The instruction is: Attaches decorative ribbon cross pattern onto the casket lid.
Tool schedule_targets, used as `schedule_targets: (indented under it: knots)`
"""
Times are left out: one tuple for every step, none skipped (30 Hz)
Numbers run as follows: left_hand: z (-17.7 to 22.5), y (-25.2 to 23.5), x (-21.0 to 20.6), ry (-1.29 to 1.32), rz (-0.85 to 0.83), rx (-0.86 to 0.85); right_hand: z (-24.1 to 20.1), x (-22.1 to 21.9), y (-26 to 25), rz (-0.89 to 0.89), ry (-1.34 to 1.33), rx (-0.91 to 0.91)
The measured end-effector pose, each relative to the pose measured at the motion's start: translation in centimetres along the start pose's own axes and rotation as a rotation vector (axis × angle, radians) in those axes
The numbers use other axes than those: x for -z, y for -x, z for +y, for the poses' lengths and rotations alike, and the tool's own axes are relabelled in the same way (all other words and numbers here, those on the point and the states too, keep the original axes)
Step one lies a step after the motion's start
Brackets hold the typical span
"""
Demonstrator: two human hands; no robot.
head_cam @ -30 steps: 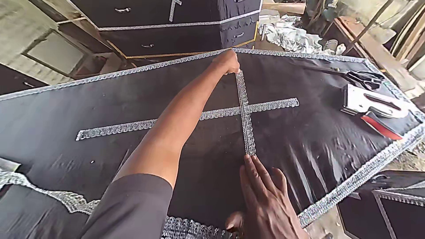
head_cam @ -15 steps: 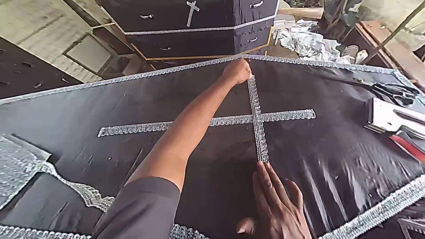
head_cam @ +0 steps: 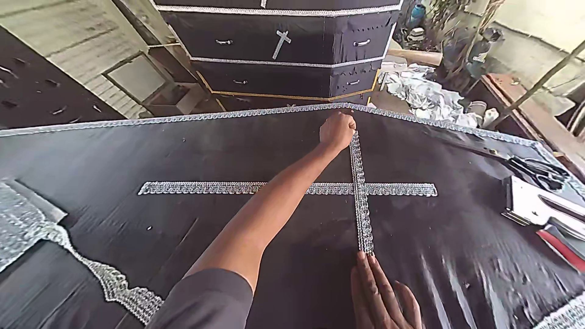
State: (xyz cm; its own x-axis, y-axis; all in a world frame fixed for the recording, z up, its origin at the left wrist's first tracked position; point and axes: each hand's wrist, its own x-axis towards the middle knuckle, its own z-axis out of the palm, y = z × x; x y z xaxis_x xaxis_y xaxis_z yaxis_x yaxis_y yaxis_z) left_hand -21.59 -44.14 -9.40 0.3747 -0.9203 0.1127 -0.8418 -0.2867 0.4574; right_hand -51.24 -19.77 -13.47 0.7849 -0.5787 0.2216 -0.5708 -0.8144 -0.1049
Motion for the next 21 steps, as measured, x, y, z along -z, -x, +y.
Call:
schedule_targets:
  knots:
    - [-0.1,0.2,-0.3,-0.032,0.015,-0.033,0.0,0.0,0.0,0.004,0.003,0.002]
    - [-0.3,0.4,-0.7,-0.075,0.025,-0.063,0.0,0.1,0.0,0.004,0.003,0.005]
    - [-0.3,0.6,-0.9,-0.124,0.030,-0.091,0.0,0.1,-0.1,0.003,0.003,0.007]
    - [-0.3,0.8,-1.1,-0.170,0.029,-0.114,-0.1,0.2,-0.1,0.000,0.005,0.007]
    - [-0.3,0.8,-1.2,-0.197,0.029,-0.133,-0.1,0.2,-0.1,-0.006,0.010,0.005]
    - [-0.4,0.9,-1.1,-0.203,0.025,-0.144,-0.2,0.3,-0.1,-0.009,0.013,0.003]
    - [-0.4,0.8,-0.9,-0.190,0.007,-0.148,-0.2,0.3,-0.1,-0.010,0.021,0.001]
    - [-0.6,0.6,-0.5,-0.166,-0.028,-0.159,-0.2,0.3,-0.1,-0.007,0.031,-0.001]
    - [-1.0,0.4,-0.1,-0.131,-0.066,-0.186,-0.2,0.3,-0.1,-0.007,0.037,-0.002]
    - [-1.5,0.0,0.1,-0.094,-0.093,-0.222,-0.2,0.3,-0.1,-0.009,0.037,-0.001]
    - [-2.2,-0.3,0.3,-0.059,-0.107,-0.253,-0.2,0.3,-0.1,-0.014,0.032,0.000]
    - [-2.7,-0.5,0.3,-0.026,-0.121,-0.263,-0.2,0.3,0.0,-0.021,0.025,-0.001]
    - [-3.0,-0.6,0.4,-0.003,-0.132,-0.248,-0.2,0.3,0.0,-0.031,0.013,-0.006]
    - [-3.2,-0.8,0.4,0.025,-0.137,-0.221,-0.2,0.4,0.0,-0.036,0.000,-0.011]
    - [-3.3,-0.9,0.4,0.066,-0.136,-0.186,-0.2,0.4,0.1,-0.037,-0.020,-0.017]
    - [-3.3,-1.0,0.3,0.119,-0.129,-0.150,-0.2,0.4,0.1,-0.030,-0.037,-0.020]
    - [-3.4,-1.0,0.4,0.171,-0.123,-0.107,-0.2,0.4,0.2,-0.018,-0.051,-0.023]
    - [-3.4,-1.0,0.5,0.202,-0.121,-0.075,-0.3,0.4,0.2,-0.011,-0.066,-0.026]
    - [-3.3,-1.1,0.7,0.216,-0.119,-0.051,-0.3,0.4,0.2,-0.004,-0.077,-0.029]
    - [-3.2,-1.2,0.9,0.220,-0.118,-0.034,-0.4,0.4,0.2,0.005,-0.080,-0.032]
    - [-3.1,-1.3,1.0,0.220,-0.118,-0.020,-0.5,0.3,0.2,0.007,-0.081,-0.034]
